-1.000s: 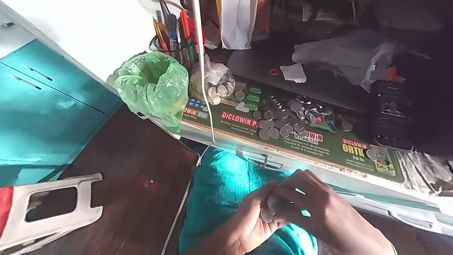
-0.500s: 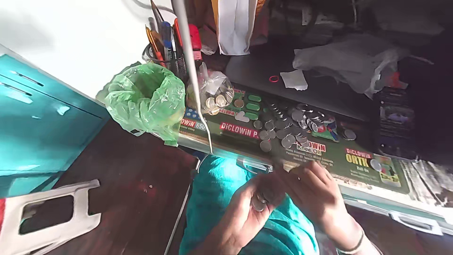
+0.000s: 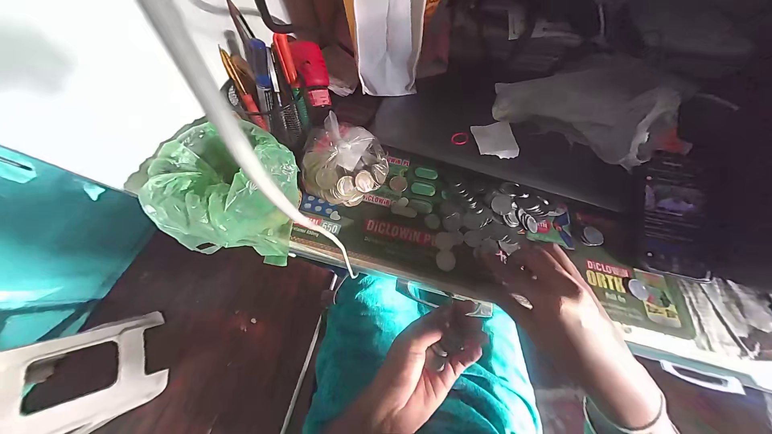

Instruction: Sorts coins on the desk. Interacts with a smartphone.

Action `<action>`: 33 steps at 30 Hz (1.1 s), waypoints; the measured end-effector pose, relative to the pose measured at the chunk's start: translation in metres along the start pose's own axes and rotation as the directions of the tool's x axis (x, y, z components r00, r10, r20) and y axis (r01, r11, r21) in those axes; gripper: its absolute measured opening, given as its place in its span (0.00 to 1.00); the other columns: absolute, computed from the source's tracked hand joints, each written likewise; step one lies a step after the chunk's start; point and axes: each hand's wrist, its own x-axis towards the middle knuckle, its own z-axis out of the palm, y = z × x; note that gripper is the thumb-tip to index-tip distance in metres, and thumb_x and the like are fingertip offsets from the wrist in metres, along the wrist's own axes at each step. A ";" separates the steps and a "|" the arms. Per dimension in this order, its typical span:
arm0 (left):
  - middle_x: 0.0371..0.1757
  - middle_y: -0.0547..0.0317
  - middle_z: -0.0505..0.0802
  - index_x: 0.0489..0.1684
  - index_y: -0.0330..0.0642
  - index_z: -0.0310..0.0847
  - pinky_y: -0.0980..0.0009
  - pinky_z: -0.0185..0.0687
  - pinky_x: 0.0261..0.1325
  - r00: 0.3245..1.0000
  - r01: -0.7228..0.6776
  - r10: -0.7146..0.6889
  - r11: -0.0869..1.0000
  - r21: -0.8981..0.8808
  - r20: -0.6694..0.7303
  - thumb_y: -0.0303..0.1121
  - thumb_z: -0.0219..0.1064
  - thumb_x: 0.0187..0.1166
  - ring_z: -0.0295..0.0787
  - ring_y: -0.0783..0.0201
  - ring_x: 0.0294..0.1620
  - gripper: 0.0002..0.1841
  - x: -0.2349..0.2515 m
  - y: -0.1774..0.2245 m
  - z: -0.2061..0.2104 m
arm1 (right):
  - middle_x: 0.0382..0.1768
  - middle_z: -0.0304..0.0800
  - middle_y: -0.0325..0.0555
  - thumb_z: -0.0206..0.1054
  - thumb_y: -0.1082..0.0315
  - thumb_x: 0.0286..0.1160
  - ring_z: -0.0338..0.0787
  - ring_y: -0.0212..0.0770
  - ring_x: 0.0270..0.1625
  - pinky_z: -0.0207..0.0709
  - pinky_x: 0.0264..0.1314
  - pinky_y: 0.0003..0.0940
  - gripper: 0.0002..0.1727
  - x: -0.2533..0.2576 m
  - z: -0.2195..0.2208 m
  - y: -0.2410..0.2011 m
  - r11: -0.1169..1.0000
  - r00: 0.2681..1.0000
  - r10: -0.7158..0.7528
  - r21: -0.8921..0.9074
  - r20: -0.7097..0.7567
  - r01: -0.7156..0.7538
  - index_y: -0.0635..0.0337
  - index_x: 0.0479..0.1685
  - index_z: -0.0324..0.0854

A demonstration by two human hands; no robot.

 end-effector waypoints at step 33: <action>0.49 0.47 0.95 0.60 0.31 0.85 0.66 0.88 0.65 1.000 0.012 -0.012 0.999 0.043 -0.003 0.27 0.51 0.89 0.95 0.58 0.53 0.16 0.005 0.002 -0.004 | 0.36 0.86 0.40 0.72 0.64 0.76 0.82 0.28 0.47 0.73 0.54 0.18 0.06 -0.027 0.002 -0.015 0.952 0.950 0.182 0.287 -0.254 -0.106 0.54 0.40 0.94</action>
